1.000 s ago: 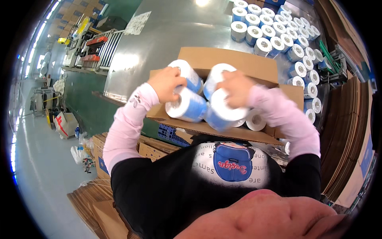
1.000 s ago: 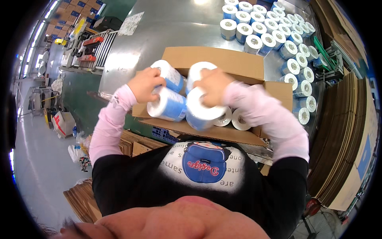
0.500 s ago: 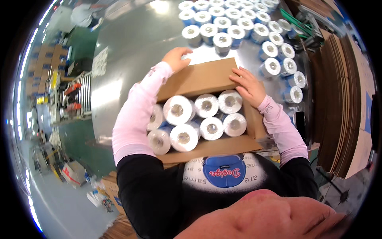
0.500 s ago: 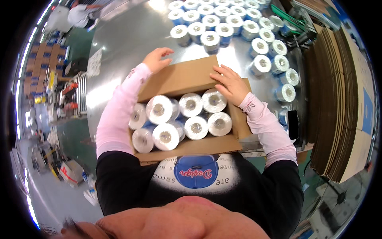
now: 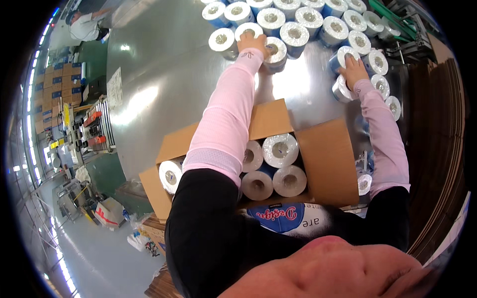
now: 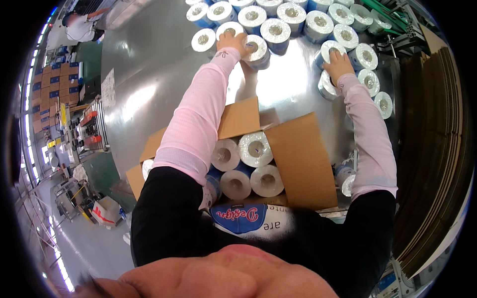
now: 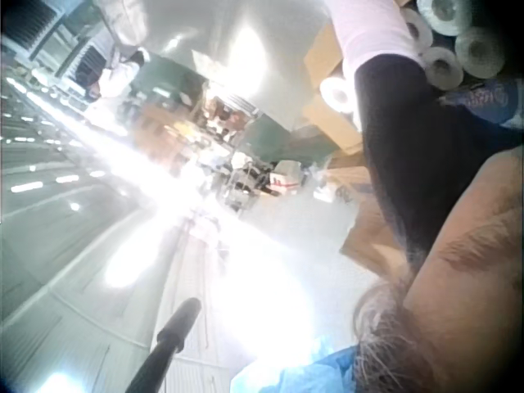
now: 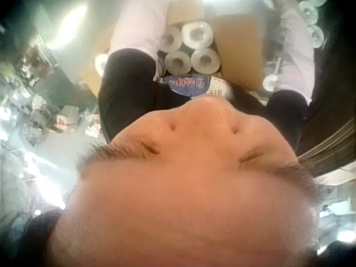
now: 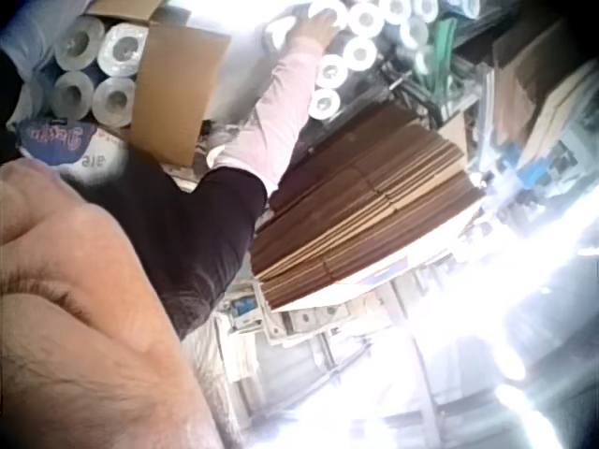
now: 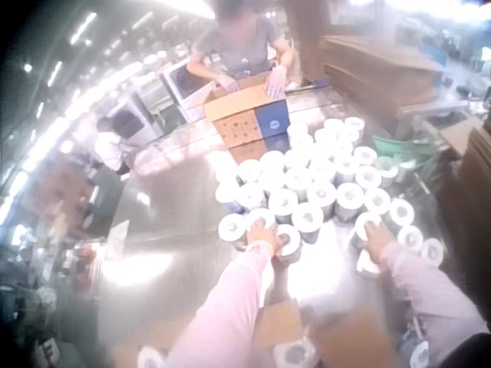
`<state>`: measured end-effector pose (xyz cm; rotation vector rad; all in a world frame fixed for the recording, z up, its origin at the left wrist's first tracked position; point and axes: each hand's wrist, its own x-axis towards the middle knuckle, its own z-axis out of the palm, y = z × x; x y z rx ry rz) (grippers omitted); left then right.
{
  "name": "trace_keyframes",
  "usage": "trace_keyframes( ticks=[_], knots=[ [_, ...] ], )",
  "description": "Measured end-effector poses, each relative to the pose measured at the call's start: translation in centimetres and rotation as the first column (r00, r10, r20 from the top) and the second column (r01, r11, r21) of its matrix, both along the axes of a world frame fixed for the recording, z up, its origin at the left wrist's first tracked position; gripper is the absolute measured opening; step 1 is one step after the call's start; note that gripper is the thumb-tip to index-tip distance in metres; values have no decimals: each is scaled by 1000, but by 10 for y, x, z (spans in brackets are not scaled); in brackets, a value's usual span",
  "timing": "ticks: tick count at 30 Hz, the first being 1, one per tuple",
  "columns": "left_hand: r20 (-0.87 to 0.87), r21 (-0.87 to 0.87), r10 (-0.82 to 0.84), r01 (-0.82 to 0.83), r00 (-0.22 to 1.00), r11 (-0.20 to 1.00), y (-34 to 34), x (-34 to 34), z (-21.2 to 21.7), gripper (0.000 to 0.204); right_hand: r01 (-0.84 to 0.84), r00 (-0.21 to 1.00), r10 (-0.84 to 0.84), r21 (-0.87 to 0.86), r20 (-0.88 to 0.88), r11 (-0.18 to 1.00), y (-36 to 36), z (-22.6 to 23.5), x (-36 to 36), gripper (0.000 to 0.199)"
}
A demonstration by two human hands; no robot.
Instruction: The person folds cardboard boxes into shape and packs several paper rolls into each box before moving them aside on the packing table.
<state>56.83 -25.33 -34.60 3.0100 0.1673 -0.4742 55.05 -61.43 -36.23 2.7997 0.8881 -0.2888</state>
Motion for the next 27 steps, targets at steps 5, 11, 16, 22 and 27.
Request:
trace_keyframes(
  ticks=[5, 11, 16, 22, 27],
  knots=[
    [-131, 97, 60, -48, 990, 994, -5, -10, 14, 71, 174, 981, -180, 83, 69, 981, 24, -4, -53, 41],
    [-118, -32, -29, 25, 993, 999, 13, -52, 39, 68, 327, 944, -318, 153, -82, 932, 31, -40, -199, 36],
    [140, -597, 205, -83, 969, 798, 54, -89, 62, 57, 499, 865, -394, 453, -309, 739, 13, -8, -208, 39],
    [108, -958, 164, 147, 980, -248, 82, -196, 196, 45, 438, 898, -192, 840, -395, 321, 4, 153, -147, 43],
    [59, -992, -164, 76, 985, 100, 98, -332, 257, 48, -258, 922, 383, 835, 62, 487, 36, 259, -171, 47]
  ],
)
